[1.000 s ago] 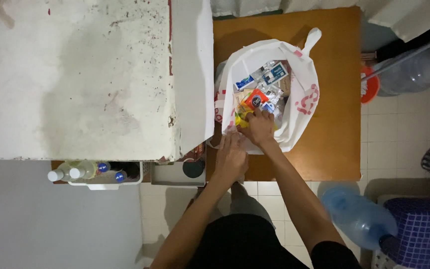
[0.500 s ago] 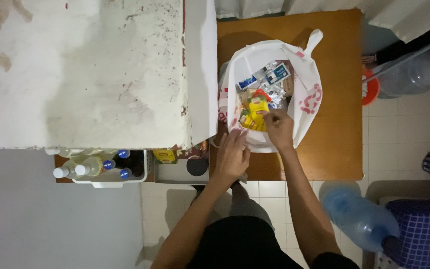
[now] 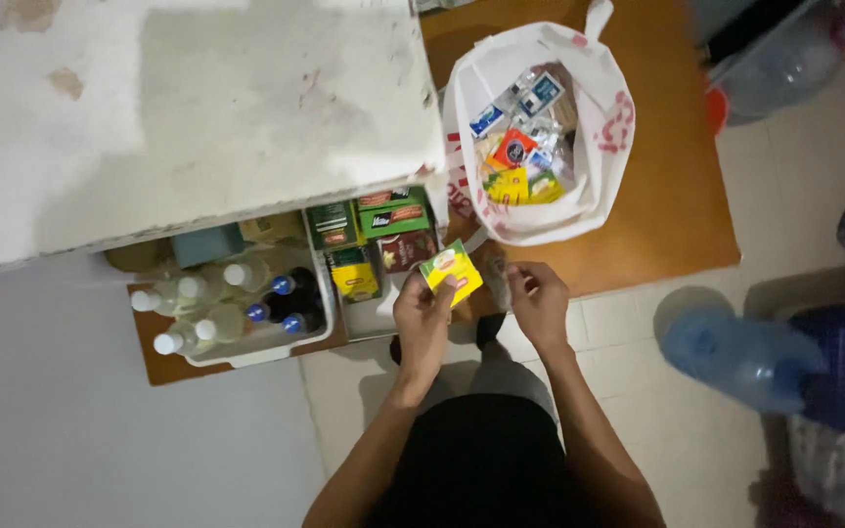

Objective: Organize and clean various medication boxes, bottles, and health products on a shelf.

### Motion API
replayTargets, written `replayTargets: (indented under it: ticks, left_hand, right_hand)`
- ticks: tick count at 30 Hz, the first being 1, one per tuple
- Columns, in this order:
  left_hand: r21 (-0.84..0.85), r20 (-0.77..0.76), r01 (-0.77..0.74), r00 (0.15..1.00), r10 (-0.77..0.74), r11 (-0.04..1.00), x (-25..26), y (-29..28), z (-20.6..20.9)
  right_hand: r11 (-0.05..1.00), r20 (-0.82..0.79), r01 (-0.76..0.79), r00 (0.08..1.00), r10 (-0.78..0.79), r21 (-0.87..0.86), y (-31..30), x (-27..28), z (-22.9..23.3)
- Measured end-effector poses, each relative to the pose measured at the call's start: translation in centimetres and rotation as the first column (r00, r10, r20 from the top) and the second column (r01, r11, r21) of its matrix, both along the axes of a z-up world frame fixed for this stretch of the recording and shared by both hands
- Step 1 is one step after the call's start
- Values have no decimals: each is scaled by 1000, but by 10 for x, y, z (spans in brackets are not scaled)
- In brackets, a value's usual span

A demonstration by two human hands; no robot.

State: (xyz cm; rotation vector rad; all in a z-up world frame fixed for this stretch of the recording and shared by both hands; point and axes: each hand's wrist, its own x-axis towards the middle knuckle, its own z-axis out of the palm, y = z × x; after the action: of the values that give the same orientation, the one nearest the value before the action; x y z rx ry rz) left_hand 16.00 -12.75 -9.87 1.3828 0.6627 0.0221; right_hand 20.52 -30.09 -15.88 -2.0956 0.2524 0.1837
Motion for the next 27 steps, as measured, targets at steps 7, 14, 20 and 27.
replayTargets:
  ticks: [7,14,20,27]
  left_hand:
    - [-296,243,39,969,36,954,-54,58,29]
    - [-248,214,187,967,-134,951,-91,98,55]
    - [-358,200,256,960,-194,898,-131,103,41]
    - [-526,117,86,993,-29,846,-154,96,55]
  right_hand:
    - [730,-37,-224,964,263,-646,42,-38,-98]
    - [991,371,133,921,-119,-12,68,-92,-8]
    - [993,499,-115,859,115,-30,144,-162,157]
    - [930,566,-365,758,322,-40,161,-183,178]
